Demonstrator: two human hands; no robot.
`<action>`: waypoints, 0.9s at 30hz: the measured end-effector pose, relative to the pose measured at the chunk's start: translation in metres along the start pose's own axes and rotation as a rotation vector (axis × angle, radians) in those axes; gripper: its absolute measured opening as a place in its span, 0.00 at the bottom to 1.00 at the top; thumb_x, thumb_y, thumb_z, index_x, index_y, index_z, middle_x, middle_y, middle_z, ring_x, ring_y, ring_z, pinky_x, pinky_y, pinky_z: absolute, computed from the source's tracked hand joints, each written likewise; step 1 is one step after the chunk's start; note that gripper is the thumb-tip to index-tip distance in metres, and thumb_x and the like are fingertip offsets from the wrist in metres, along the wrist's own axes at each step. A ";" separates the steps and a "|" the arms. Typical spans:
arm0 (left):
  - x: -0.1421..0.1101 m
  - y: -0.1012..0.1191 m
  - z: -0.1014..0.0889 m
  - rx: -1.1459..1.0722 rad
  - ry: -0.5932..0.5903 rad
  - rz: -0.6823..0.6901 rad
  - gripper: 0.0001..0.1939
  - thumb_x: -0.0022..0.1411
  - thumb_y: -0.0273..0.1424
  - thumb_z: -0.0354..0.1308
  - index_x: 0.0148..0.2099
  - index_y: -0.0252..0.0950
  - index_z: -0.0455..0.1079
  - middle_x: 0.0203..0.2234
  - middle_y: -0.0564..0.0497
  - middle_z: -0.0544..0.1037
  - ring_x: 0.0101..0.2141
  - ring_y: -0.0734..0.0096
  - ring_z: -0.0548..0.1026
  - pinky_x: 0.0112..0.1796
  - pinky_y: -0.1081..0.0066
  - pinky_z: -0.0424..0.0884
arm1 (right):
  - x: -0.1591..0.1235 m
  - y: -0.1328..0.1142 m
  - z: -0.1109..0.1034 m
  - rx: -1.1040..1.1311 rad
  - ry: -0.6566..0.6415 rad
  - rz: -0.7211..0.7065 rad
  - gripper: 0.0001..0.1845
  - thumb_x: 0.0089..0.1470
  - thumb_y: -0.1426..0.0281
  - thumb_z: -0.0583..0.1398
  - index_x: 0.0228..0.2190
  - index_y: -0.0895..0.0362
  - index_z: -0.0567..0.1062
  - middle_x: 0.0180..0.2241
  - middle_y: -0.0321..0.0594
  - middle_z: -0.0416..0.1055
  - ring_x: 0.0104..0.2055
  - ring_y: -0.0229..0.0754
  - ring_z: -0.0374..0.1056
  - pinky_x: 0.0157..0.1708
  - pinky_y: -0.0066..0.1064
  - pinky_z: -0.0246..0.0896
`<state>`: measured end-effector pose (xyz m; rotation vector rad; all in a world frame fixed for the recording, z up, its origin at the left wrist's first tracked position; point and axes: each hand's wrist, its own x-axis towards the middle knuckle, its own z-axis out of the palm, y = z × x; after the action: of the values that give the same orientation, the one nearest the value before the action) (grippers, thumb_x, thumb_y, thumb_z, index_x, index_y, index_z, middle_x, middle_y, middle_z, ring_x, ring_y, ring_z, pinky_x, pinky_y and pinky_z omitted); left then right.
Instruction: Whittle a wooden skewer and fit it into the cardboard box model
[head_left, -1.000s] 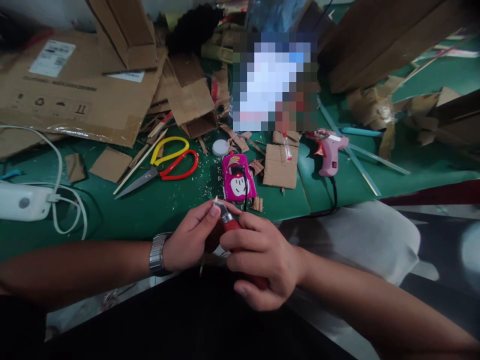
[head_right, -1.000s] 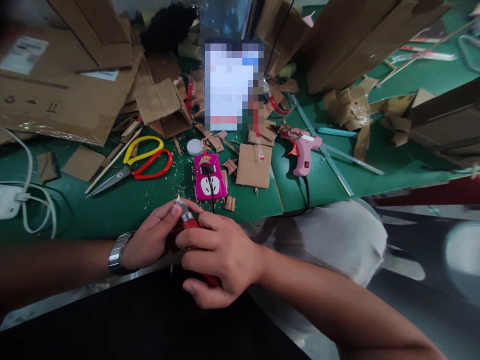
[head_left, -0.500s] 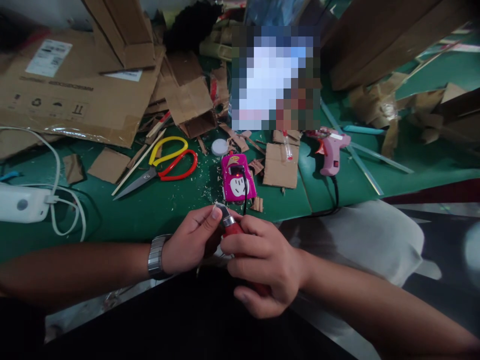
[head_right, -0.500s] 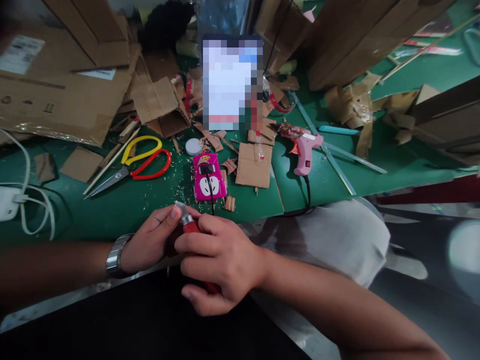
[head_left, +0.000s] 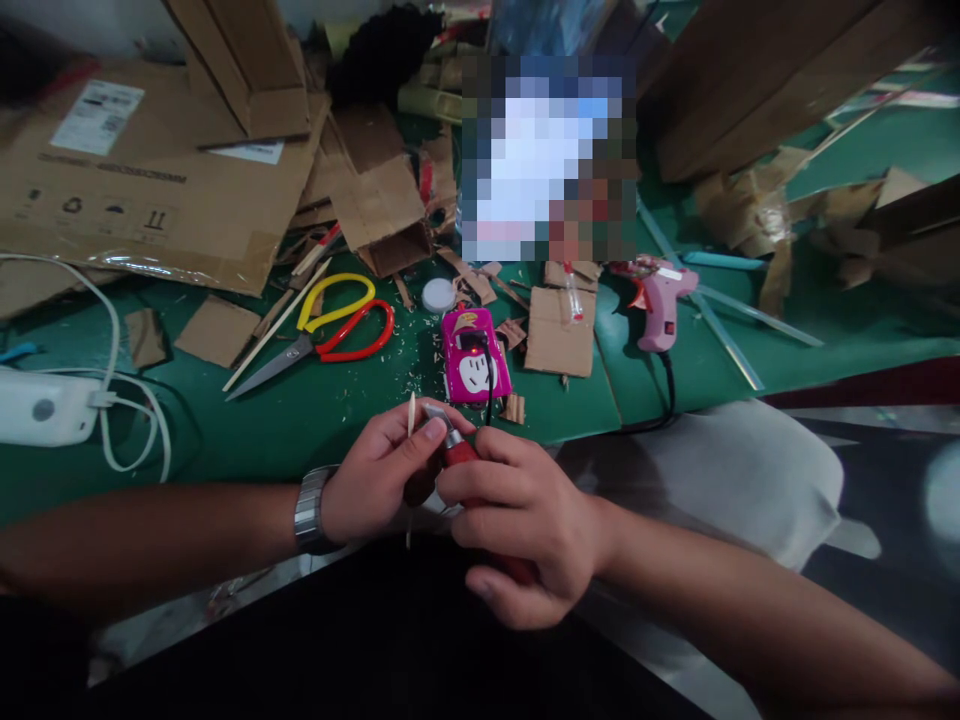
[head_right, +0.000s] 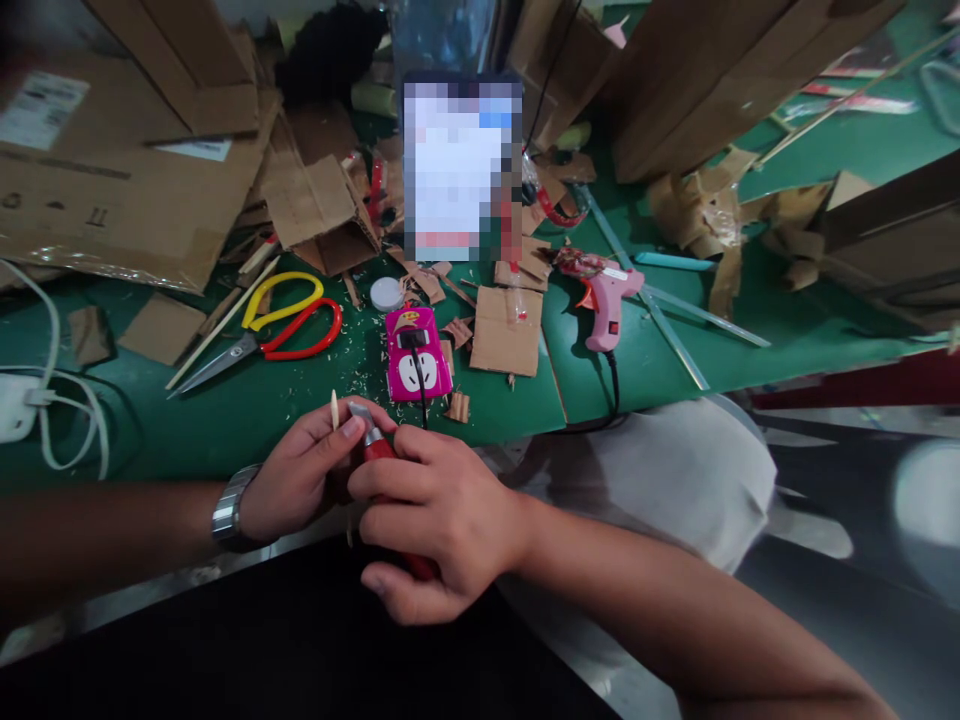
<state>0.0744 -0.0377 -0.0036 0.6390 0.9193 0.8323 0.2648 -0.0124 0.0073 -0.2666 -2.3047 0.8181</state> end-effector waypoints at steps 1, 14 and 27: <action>0.000 0.000 0.000 -0.016 0.007 -0.023 0.15 0.69 0.43 0.59 0.45 0.36 0.76 0.17 0.60 0.63 0.17 0.82 0.57 0.20 0.79 0.55 | 0.000 0.000 0.000 0.001 0.000 0.000 0.15 0.61 0.63 0.52 0.28 0.56 0.73 0.35 0.43 0.73 0.32 0.42 0.60 0.34 0.38 0.56; 0.005 0.002 0.002 -0.082 0.106 -0.121 0.16 0.66 0.43 0.60 0.40 0.35 0.77 0.12 0.62 0.54 0.14 0.82 0.50 0.17 0.79 0.50 | -0.001 -0.002 -0.003 -0.024 -0.058 0.020 0.15 0.61 0.62 0.53 0.28 0.56 0.73 0.36 0.42 0.73 0.31 0.42 0.58 0.33 0.38 0.54; 0.010 0.005 0.006 -0.204 0.102 -0.140 0.18 0.59 0.43 0.69 0.42 0.36 0.74 0.15 0.63 0.57 0.16 0.84 0.52 0.19 0.80 0.53 | 0.000 -0.004 -0.009 -0.053 -0.020 -0.007 0.13 0.61 0.65 0.52 0.29 0.57 0.72 0.35 0.43 0.73 0.33 0.42 0.65 0.33 0.39 0.54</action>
<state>0.0816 -0.0272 -0.0013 0.3538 0.9457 0.8258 0.2708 -0.0107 0.0150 -0.2743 -2.3475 0.7599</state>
